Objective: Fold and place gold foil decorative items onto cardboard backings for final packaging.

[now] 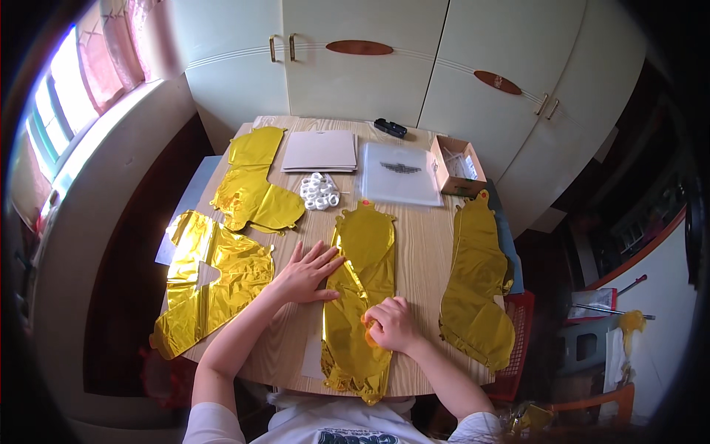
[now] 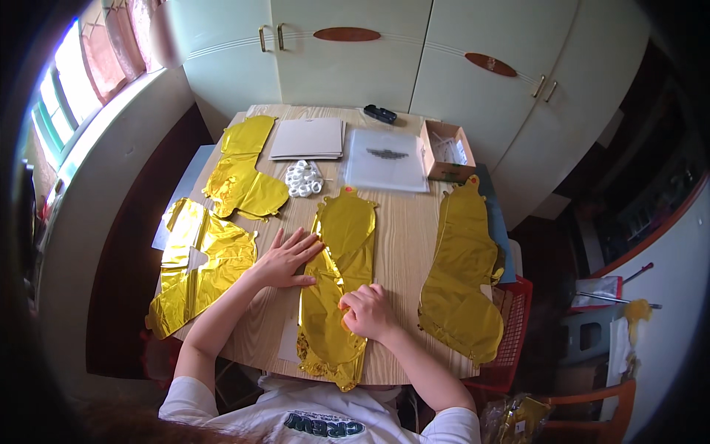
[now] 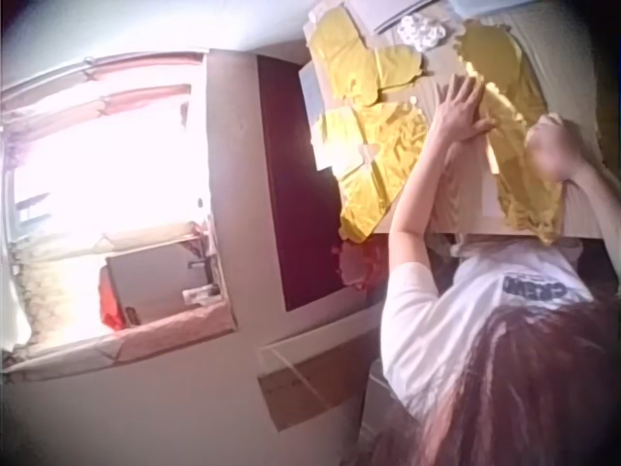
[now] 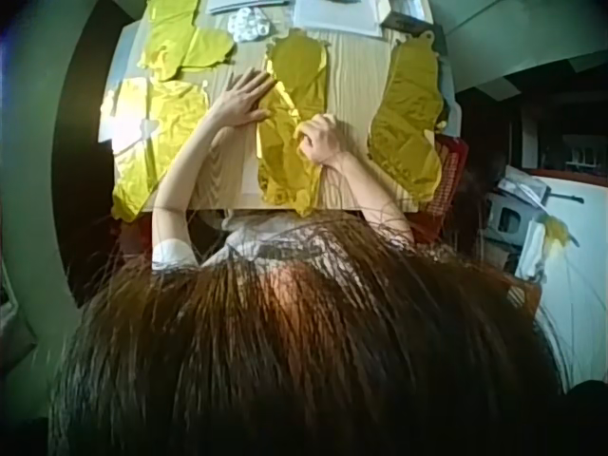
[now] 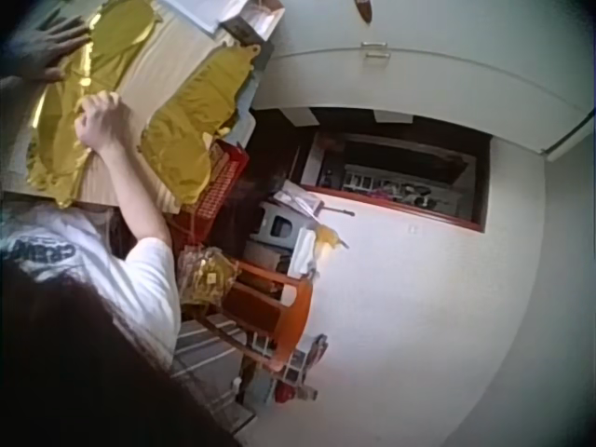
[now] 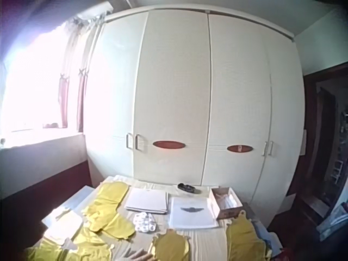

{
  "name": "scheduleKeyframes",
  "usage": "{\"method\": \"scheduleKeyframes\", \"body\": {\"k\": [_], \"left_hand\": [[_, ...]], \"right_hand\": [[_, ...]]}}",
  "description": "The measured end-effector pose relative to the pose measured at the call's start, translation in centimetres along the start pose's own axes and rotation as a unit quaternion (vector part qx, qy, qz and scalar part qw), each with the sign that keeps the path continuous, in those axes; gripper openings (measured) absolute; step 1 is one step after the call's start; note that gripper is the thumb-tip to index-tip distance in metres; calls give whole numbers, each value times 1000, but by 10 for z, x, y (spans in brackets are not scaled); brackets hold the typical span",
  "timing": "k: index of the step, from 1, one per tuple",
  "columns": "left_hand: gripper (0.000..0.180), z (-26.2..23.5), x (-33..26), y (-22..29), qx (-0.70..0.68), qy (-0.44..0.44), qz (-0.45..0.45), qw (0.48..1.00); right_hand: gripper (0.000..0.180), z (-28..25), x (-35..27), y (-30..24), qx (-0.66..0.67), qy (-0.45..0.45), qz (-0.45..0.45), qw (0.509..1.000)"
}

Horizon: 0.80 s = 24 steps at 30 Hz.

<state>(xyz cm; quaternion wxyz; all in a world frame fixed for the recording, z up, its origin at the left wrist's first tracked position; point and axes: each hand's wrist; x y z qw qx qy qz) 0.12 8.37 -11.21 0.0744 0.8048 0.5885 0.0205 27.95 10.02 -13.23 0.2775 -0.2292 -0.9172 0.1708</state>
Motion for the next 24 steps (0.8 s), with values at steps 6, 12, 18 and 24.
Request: {"method": "scheduleKeyframes", "body": {"k": [6,12,18,24], "left_hand": [[98,3,23,-21,0,2,2,1000],[102,-4,41,-34,18,-8,-30,999],[102,-1,39,-23,64,11,-8,998],[99,-3,1,7,42,-25,57,997]], "right_hand": [[11,-1,1,0,4,-3,1,1000],[11,1,1,1,-4,-4,-6,1000],[13,1,1,1,-1,-9,2,1000],[10,0,2,0,-7,-10,-3,1000]]}}
Point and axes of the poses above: each hand's wrist, its own x-axis towards the middle knuckle, its own z-axis out of the palm, y = z × x, and after that the axes turned 1 degree about -y, right-handed
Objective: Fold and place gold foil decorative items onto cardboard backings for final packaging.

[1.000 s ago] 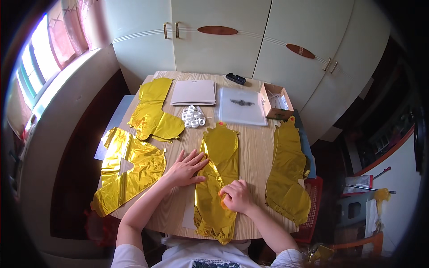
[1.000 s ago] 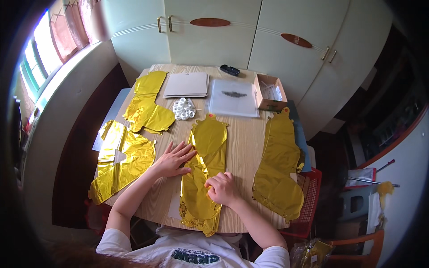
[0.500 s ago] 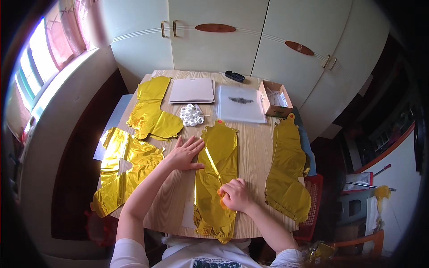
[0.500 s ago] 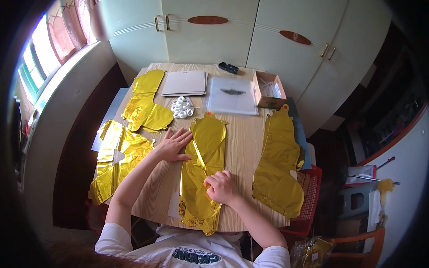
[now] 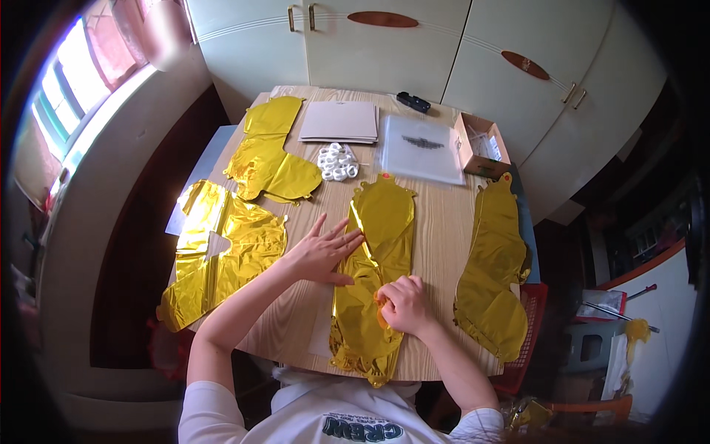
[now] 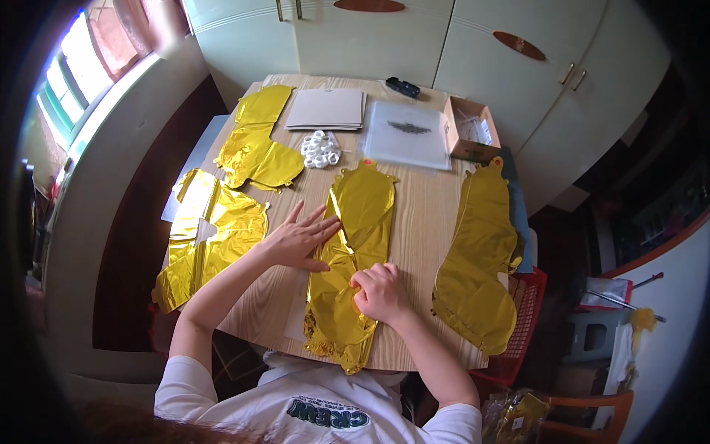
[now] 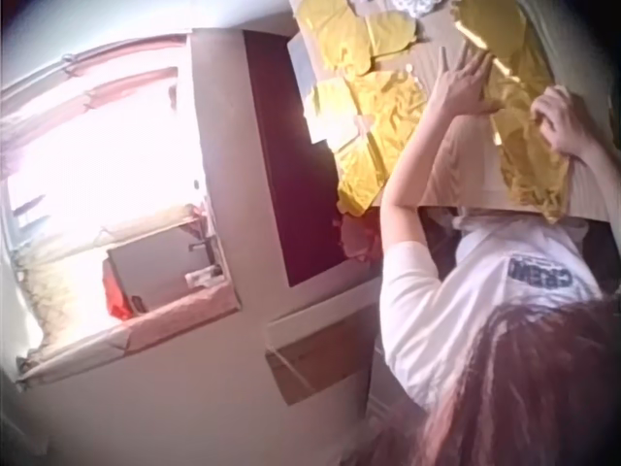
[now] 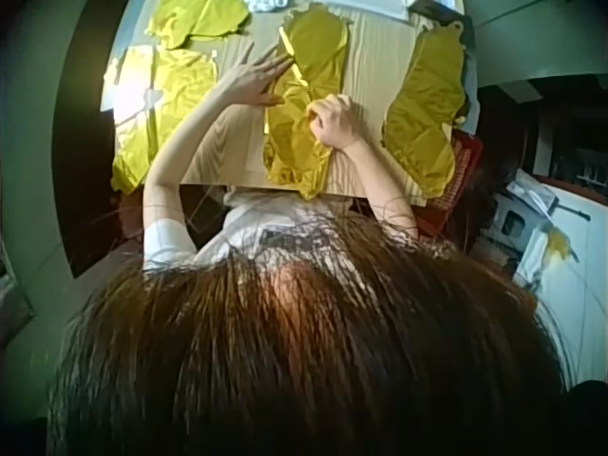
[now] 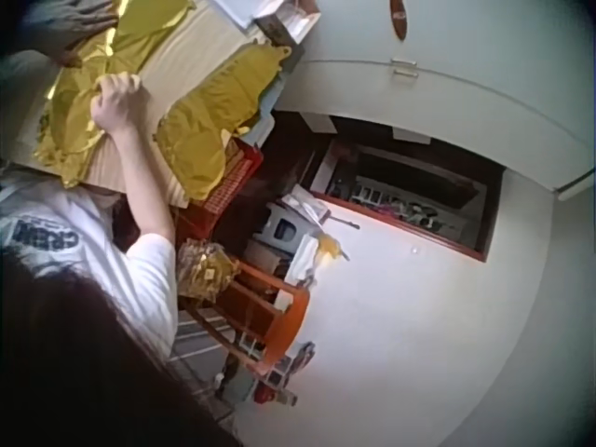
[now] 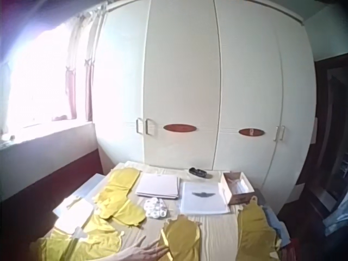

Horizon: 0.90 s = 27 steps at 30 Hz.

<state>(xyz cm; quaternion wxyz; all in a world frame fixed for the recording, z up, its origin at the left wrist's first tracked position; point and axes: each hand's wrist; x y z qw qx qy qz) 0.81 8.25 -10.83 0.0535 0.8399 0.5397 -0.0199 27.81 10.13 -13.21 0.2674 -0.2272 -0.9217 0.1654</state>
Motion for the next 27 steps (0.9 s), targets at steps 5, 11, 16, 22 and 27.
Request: {"method": "scheduleKeyframes", "body": {"k": [5,11,16,22,27], "left_hand": [[102,8,-22,13,2,23,24,999],[117,7,-33,17,-18,22,15,999],[129,2,-39,20,-52,7,8,999],[136,-3,-42,24,-58,-9,11,998],[130,-2,-44,21,-55,1,26,998]], "right_hand": [[10,1,0,0,1,1,-2,1000],[11,0,1,0,4,-2,3,1000],[11,1,1,1,3,0,4,1000],[13,1,1,0,5,-4,5,1000],[13,0,1,0,10,-8,7,1000]]}}
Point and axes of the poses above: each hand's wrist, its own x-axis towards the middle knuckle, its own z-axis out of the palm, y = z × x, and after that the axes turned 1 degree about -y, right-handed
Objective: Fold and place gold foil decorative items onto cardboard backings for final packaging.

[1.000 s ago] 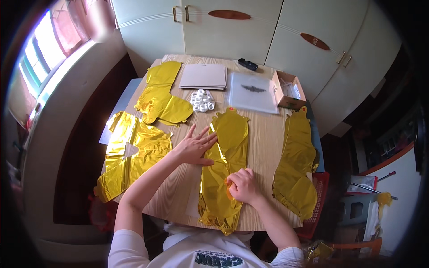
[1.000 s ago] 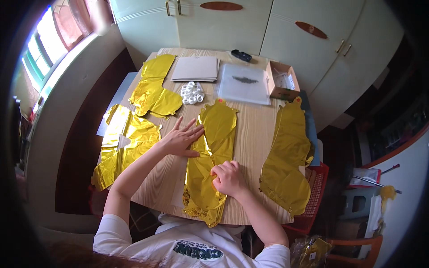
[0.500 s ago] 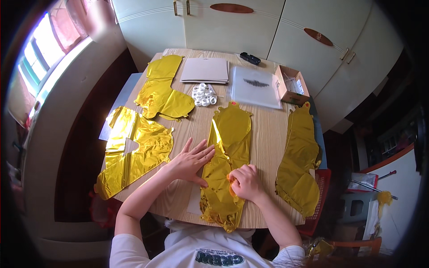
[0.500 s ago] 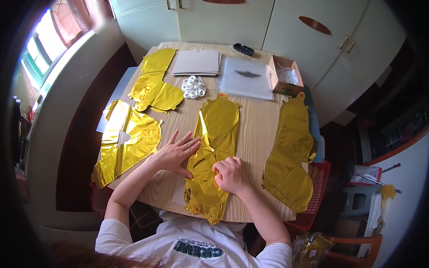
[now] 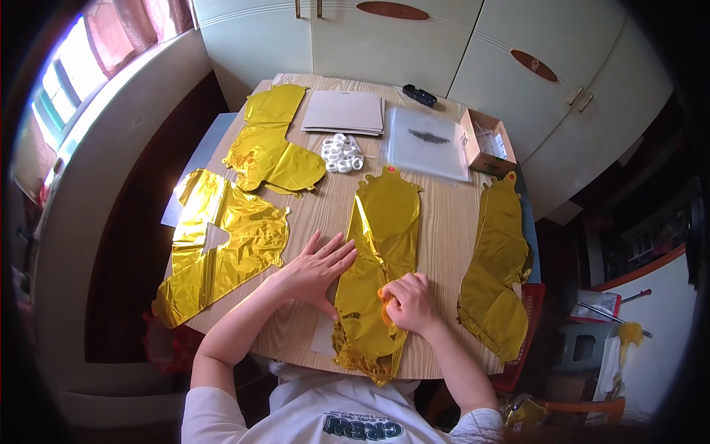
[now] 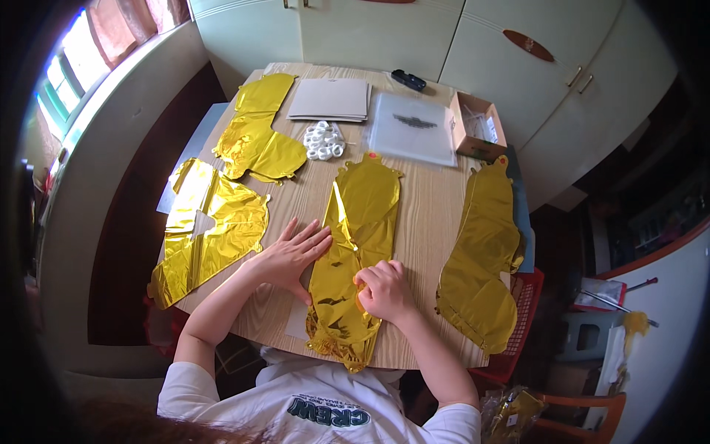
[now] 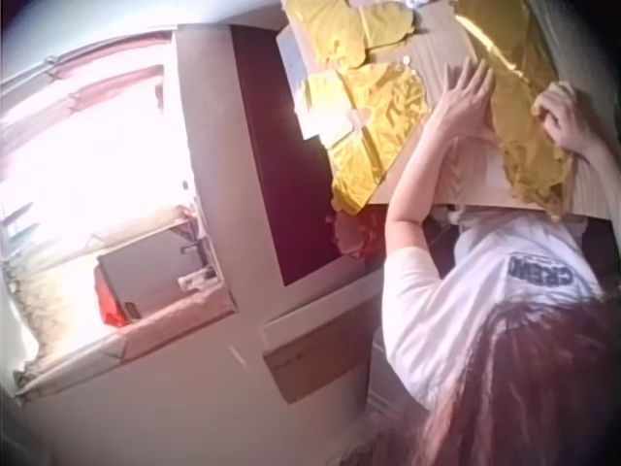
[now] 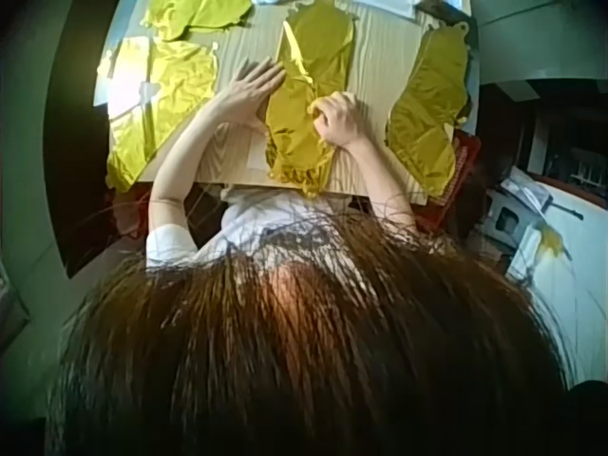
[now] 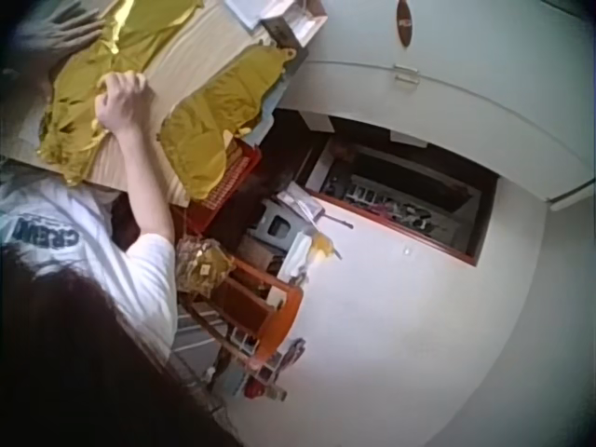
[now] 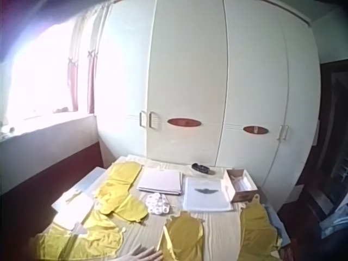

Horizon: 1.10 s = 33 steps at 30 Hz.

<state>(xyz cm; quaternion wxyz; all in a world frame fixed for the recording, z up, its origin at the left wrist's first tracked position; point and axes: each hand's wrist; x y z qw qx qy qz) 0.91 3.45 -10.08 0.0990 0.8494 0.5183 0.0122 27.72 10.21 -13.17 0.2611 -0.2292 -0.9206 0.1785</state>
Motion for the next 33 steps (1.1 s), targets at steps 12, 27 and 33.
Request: {"method": "scheduleKeyframes", "body": {"k": [12,27,33], "left_hand": [[90,22,5,-8,-3,45,-24,999],[123,9,4,-5,-7,14,-30,999],[133,-8,0,6,-1,-43,-52,998]], "right_hand": [[12,-1,0,0,22,-3,0,1000],[12,-1,0,0,19,-5,0,1000],[12,0,0,-1,14,0,-3,1000]]}}
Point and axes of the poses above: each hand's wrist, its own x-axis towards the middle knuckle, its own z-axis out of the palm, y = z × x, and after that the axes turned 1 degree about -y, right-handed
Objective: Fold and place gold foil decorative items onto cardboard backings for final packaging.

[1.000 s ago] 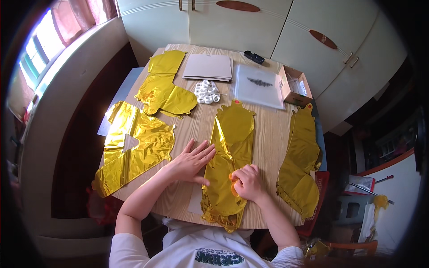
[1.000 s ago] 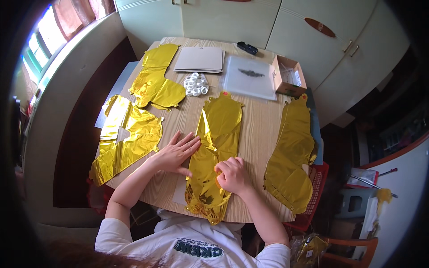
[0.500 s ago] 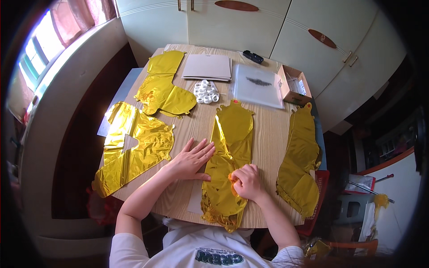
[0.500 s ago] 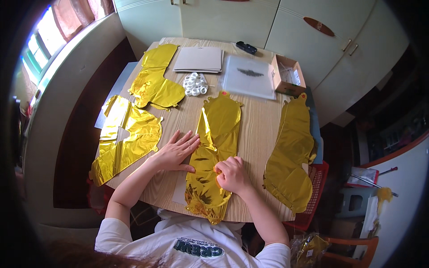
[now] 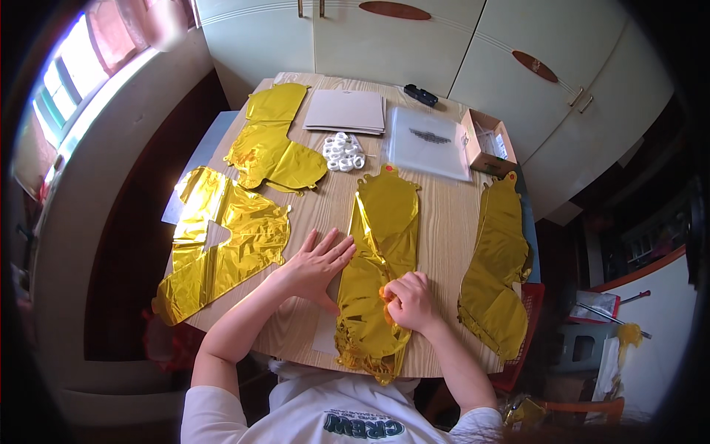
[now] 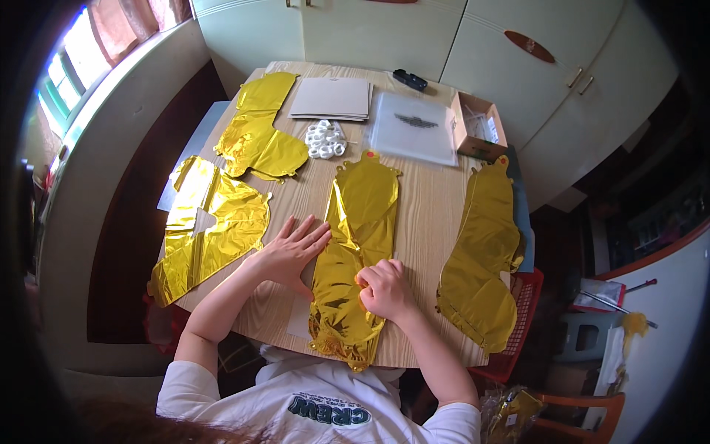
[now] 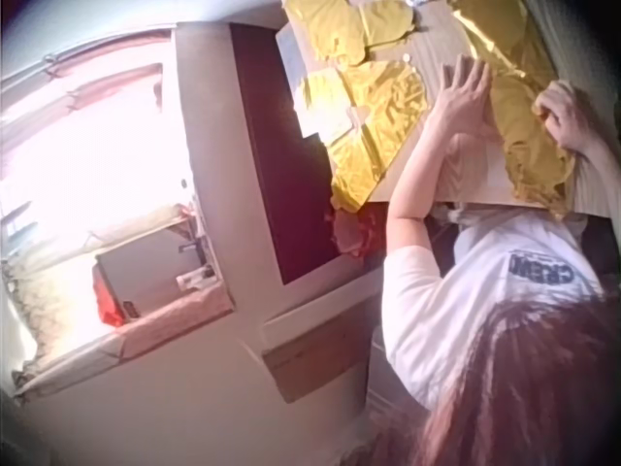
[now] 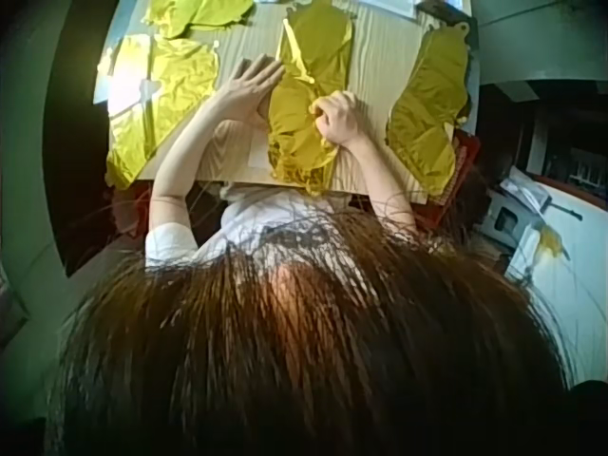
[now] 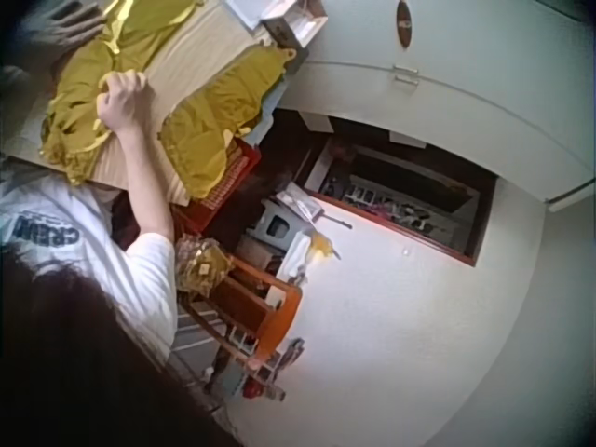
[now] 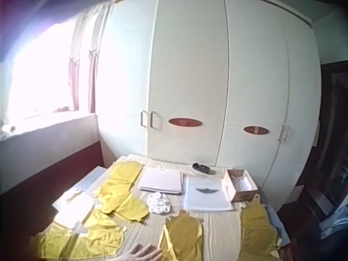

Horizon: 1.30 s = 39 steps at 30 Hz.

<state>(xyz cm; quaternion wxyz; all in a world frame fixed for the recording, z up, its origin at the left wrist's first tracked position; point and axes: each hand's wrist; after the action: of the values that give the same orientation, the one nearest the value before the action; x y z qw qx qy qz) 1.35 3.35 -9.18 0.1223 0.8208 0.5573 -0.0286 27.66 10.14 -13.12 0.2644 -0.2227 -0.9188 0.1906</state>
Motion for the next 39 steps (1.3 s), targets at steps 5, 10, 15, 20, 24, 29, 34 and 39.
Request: {"method": "scheduleKeyframes", "body": {"k": [5,10,15,20,24,29,34,39], "left_hand": [[135,1,-1,0,1,3,0,1000],[136,10,-1,-3,10,21,1,1000],[138,10,1,-4,17,31,7,999],[140,13,1,-6,18,24,10,1000],[143,9,0,-5,5,22,9,1000],[124,5,0,-7,28,40,17,999],[101,11,3,2,19,59,85,994],[96,21,12,-4,-1,83,71,994]], "right_hand": [[14,-3,2,-2,-17,14,5,1000],[19,-21,20,-38,-100,-26,-66,992],[35,5,25,-50,-28,-109,-174,978],[42,15,17,-44,-32,-155,-166,973],[39,16,17,-42,-27,-168,-164,972],[32,16,19,-40,-35,-171,-172,969],[34,17,18,-38,-4,-158,-153,975],[39,17,15,-40,-25,-165,-158,973]]}}
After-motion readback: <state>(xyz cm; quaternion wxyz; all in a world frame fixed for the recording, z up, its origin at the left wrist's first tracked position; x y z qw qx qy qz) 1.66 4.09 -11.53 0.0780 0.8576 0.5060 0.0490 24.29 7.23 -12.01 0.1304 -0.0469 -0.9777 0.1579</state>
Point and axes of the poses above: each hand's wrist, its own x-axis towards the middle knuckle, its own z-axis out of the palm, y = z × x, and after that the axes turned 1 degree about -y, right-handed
